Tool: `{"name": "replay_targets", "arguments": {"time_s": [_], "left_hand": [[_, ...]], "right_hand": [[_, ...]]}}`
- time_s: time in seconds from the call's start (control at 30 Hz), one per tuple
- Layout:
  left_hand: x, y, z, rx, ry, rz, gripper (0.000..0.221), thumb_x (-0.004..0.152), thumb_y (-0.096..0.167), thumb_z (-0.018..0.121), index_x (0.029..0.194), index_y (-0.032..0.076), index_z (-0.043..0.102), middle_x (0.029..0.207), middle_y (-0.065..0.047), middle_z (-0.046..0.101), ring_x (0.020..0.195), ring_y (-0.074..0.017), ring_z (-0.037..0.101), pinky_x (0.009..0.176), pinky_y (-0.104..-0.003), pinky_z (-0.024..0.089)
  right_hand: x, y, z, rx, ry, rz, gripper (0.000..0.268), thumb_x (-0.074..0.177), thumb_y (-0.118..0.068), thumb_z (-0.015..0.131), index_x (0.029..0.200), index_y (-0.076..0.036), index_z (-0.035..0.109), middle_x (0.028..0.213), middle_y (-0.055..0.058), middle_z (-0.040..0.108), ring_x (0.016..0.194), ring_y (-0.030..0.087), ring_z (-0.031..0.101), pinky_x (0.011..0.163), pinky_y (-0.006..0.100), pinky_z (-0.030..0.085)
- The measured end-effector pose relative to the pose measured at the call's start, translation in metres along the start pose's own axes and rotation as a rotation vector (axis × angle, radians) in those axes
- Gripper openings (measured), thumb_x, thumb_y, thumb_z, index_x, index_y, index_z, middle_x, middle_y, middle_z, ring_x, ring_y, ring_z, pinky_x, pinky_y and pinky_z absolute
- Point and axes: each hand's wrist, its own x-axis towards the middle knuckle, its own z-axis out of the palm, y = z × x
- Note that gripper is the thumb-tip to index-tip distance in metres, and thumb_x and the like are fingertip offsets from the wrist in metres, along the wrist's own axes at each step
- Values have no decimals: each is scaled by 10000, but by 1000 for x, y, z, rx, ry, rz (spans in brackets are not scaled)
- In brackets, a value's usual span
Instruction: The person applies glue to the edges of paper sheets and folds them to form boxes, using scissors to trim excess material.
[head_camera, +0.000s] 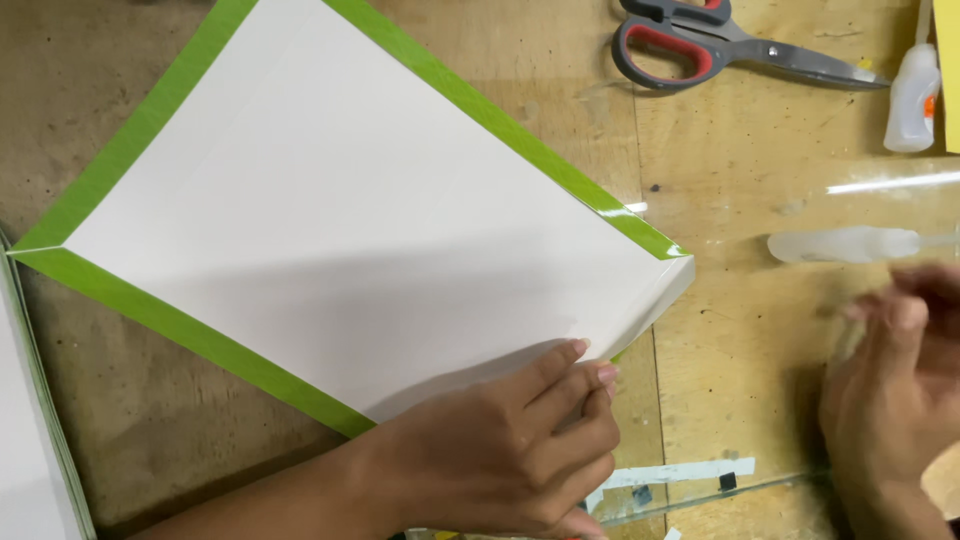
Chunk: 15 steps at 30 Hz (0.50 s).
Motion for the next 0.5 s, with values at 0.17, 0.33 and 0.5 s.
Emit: {"name": "replay_targets", "arguments": {"time_s": [0.17, 0.33, 0.5], "left_hand": [[0, 0, -12, 90, -80, 11, 684, 926, 674, 665, 1115, 26, 770, 1142, -158, 670, 1022, -387, 676, 1105, -459, 552], [-4, -1, -17, 52, -88, -26, 653, 954, 667, 605, 1169, 70, 760, 1314, -155, 668, 1281, -365, 669, 1250, -421, 447], [-6, -4, -15, -81, -18, -89, 401, 1031, 330, 528, 1058, 14, 773, 1230, -208, 690, 1157, -406, 710, 1184, -443, 524]], "right_hand": [[-19, -61, 38, -305, -95, -535, 85, 1022, 21, 536, 1038, 104, 544, 1023, 332, 579, 897, 359, 625, 815, 406, 538], [34, -106, 118, -566, -631, -700, 403, 1131, -174, 386, 1508, -68, 478, 1616, 218, 367, 1548, 414, 292, 1295, 594, 243], [52, -105, 135, -776, -714, -845, 464, 1165, -228, 469, 1610, -148, 361, 1656, 227, 340, 1541, 380, 179, 1214, 684, 73]]}}
